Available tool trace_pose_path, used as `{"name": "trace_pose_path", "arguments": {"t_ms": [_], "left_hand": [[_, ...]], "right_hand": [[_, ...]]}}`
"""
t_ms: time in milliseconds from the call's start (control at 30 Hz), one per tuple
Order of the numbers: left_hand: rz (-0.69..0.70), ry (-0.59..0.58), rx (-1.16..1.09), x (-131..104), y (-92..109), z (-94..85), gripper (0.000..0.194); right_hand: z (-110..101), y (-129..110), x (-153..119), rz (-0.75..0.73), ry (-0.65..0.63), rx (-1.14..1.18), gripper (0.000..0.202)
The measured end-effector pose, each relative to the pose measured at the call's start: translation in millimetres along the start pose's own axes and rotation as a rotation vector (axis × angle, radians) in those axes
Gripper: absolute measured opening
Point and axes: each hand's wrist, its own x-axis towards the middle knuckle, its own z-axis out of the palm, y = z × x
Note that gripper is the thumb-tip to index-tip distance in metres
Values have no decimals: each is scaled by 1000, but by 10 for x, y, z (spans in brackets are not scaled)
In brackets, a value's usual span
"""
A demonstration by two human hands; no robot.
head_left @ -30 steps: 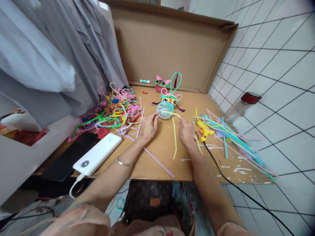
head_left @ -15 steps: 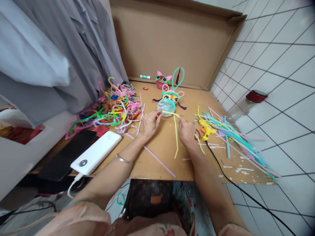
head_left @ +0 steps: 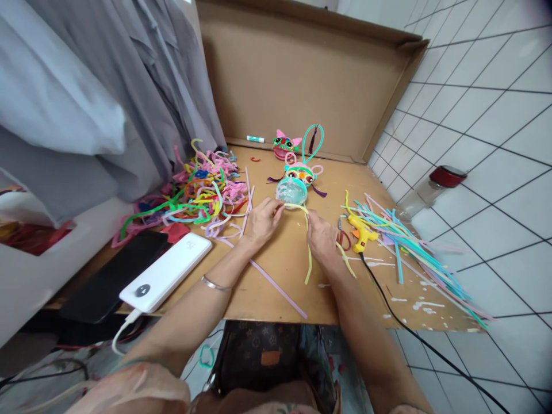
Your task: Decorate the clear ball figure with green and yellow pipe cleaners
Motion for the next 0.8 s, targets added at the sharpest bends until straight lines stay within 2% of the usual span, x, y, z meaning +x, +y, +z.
{"name": "trace_pose_path", "arguments": {"t_ms": [67,267,367,467,600,800], "left_hand": [[17,12,-7,-4,4,0,21],[78,75,-26,-5,-28,27,19],[76,91,-40,4,-40,42,19],[45,80,-74,7,-23,41,19],[-67,36,-172,-5,41,44,18],[-399,-62,-547,1,114,143,17]], "right_hand": [[27,11,3,-29,70,53,41],[158,66,44,-198,410,217,38],[198,81,48,-228,494,256,33],[207,82,40,-232,524,266,31],[199,87,37,-224,553,269,29],[228,147,67,-200,533,268,31]]}}
